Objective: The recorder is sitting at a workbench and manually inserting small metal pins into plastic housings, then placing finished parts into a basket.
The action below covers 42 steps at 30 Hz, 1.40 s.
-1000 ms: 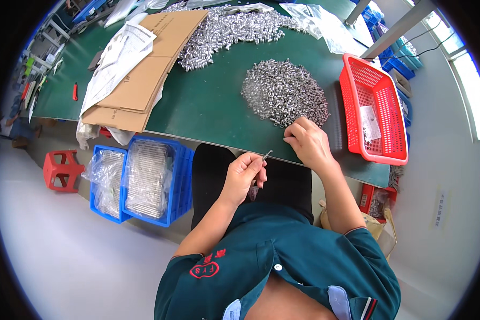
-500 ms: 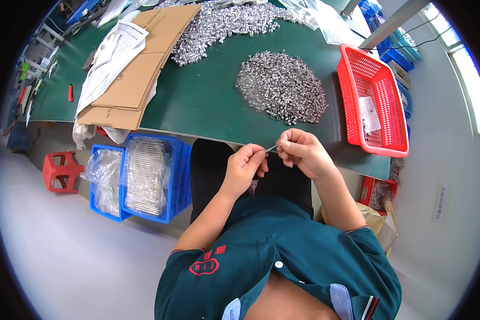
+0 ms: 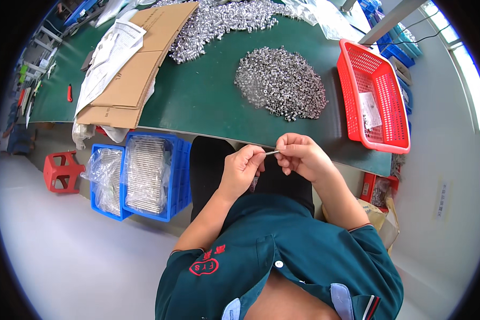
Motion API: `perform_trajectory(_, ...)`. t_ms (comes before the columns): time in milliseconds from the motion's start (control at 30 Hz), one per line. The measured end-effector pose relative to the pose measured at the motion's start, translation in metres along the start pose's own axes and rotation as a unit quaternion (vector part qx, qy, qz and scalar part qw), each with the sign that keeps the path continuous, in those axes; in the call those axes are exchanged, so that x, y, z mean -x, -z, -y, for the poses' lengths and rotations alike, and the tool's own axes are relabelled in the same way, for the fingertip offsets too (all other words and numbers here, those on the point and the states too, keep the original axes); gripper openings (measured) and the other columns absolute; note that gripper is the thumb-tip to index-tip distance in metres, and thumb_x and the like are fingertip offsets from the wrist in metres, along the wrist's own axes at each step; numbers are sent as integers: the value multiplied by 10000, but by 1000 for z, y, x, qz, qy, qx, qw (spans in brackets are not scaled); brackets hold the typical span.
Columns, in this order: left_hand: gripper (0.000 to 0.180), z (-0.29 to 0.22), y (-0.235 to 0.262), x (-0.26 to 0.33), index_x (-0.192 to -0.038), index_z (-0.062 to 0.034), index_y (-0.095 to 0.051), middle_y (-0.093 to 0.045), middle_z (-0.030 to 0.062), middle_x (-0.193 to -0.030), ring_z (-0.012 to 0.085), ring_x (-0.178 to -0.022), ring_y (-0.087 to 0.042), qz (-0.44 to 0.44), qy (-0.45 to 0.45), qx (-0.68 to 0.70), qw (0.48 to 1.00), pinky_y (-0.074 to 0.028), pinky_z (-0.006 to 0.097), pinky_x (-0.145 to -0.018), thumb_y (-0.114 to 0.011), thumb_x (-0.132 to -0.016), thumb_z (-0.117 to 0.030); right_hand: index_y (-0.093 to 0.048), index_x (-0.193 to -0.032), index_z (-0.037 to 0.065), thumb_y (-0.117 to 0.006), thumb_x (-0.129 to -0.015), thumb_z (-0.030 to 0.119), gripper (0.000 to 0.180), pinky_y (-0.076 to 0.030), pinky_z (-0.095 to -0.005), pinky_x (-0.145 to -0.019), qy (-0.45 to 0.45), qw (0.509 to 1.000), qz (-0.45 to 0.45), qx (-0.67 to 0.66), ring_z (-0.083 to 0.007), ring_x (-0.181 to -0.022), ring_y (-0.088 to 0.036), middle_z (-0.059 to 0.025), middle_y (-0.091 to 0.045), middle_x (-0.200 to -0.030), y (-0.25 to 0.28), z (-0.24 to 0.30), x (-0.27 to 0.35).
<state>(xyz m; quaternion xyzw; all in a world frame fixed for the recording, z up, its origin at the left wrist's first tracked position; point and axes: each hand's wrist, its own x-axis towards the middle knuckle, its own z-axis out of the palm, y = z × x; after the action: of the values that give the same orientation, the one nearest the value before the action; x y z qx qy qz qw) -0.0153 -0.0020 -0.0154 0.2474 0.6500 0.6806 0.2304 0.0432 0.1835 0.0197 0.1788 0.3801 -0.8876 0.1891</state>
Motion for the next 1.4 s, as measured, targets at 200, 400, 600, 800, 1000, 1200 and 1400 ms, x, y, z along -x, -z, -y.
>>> perform_trajectory(200,128,4,-9,7,-887,-11,-589,-577,19,-634,65,-534,-519,-1,65,95,993,-426,199,-493,-525,-928,-114,-551,-900,25,-576,-901,135,113,-503,-244,-507,170,979,-100,58,-93,-564,-550,-43,-583,-731,-20,-21,6)
perform_trajectory(400,180,2,-8,0,-873,-19,-565,-555,40,-630,92,-528,-507,33,116,211,970,-412,211,-484,-519,-938,-181,-582,-1013,-12,-493,-951,156,199,-457,-218,-547,255,944,-145,150,-78,-618,-533,-34,-586,-776,-23,-20,8)
perform_trajectory(600,174,6,-6,1,-874,-20,-562,-551,44,-625,97,-532,-506,36,112,237,964,-403,211,-476,-527,-934,-180,-596,-1007,2,-495,-953,194,224,-419,-220,-551,192,960,-136,153,-76,-635,-509,-21,-576,-758,-21,-11,6)
perform_trajectory(800,181,6,-6,5,-885,-17,-568,-556,26,-640,71,-530,-494,64,140,316,936,-405,197,-491,-513,-941,-181,-594,-911,6,-553,-901,108,110,-384,-240,-531,125,992,5,-26,-117,-615,-488,-36,-546,-695,-11,-12,3)
perform_trajectory(1000,158,2,-8,7,-912,-15,-568,-568,41,-656,86,-532,-509,43,68,150,985,-416,204,-499,-501,-944,-154,-584,-896,14,-531,-911,106,107,-351,-234,-517,13,994,58,-92,-107,-582,-439,-25,-506,-667,-6,-7,5)
perform_trajectory(1200,170,-1,-10,3,-913,-24,-563,-562,49,-647,91,-515,-502,67,115,267,954,-418,217,-475,-506,-946,-182,-616,-976,7,-580,-899,104,129,-411,-187,-588,283,901,-172,280,-41,-644,-493,12,-563,-737,-28,-27,11)
perform_trajectory(1400,185,3,-9,3,-921,-22,-546,-554,58,-636,113,-510,-493,71,126,334,931,-417,234,-473,-521,-940,-205,-616,-1024,-5,-594,-861,29,168,-440,-202,-621,260,865,-144,405,-53,-711,-534,8,-582,-779,-22,-18,9)
